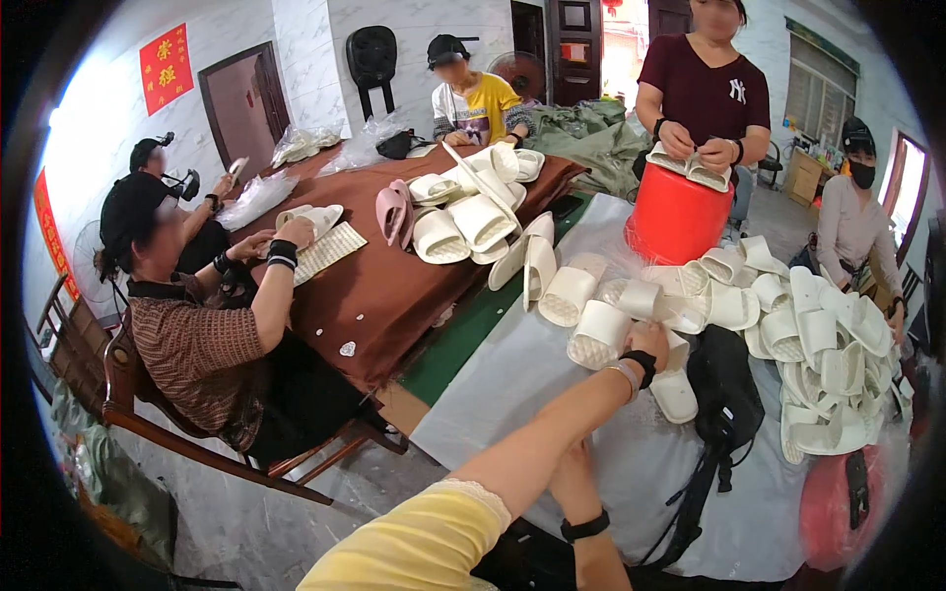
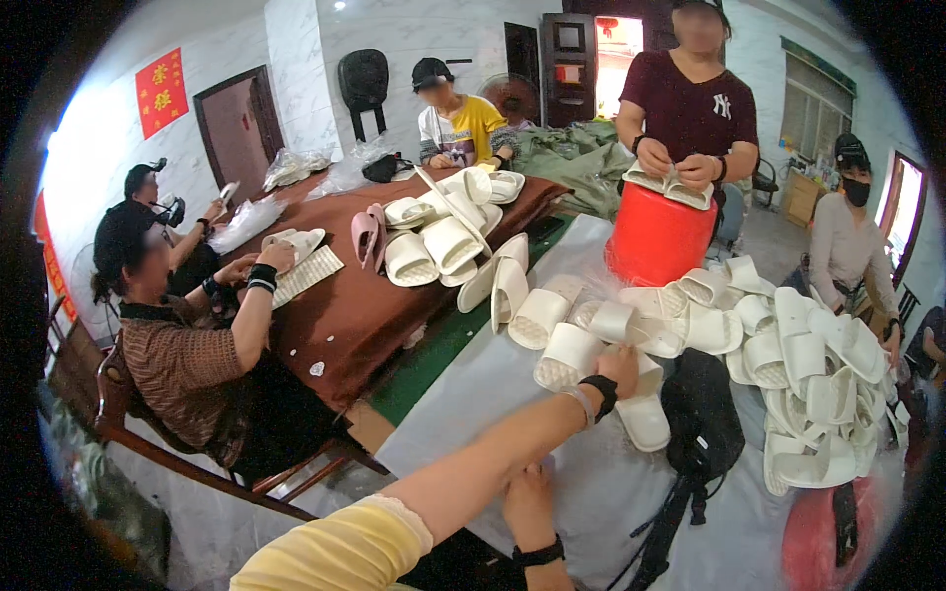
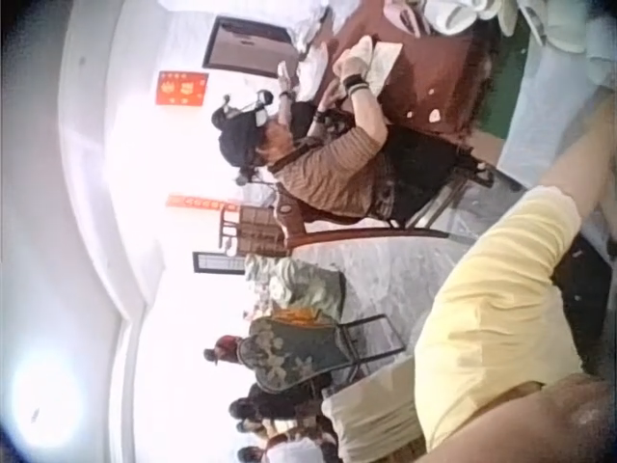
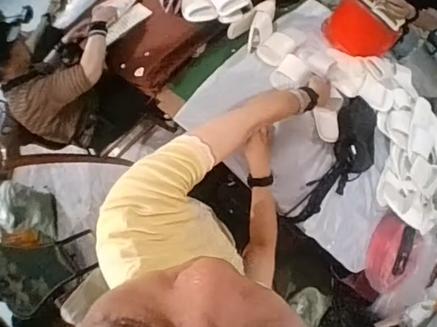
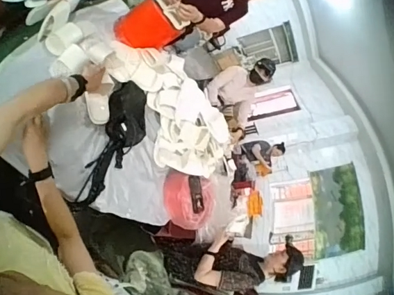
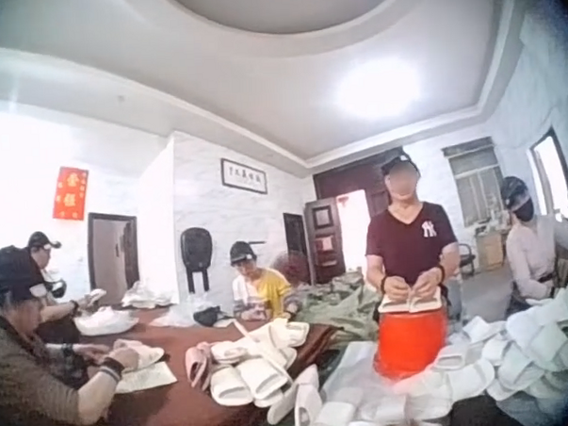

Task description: Attaching tags to white slippers and packing them into a black bag at a manufacturing table.

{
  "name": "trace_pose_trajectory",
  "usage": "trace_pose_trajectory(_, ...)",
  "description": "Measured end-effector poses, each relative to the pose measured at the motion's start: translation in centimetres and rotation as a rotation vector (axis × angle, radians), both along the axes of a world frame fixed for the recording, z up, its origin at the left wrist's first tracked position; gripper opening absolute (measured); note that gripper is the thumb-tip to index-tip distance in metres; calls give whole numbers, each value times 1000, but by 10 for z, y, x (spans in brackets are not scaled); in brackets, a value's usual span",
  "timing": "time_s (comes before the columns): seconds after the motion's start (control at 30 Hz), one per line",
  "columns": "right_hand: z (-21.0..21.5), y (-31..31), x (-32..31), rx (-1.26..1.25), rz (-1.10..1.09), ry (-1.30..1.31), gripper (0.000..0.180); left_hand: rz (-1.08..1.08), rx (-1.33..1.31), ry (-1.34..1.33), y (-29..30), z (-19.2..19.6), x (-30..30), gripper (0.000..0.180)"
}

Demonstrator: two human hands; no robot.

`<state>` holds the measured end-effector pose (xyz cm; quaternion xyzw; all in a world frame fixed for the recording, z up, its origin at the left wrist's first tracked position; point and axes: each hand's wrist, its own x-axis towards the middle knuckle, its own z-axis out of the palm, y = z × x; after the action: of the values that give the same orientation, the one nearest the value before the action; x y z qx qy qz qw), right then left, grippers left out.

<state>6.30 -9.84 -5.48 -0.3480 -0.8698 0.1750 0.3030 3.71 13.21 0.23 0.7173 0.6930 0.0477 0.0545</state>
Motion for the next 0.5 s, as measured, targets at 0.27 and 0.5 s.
trace_pose_trajectory(0.27, -9, 8, 1, -266, 20, 202, 26, 125, 563, -315, -3, 44, -6, 29)
trace_pose_trajectory(0.5, -12, 17, 20, -369, -161, 609, 50, -245, 1043, -1029, -67, 128, -47, 47)
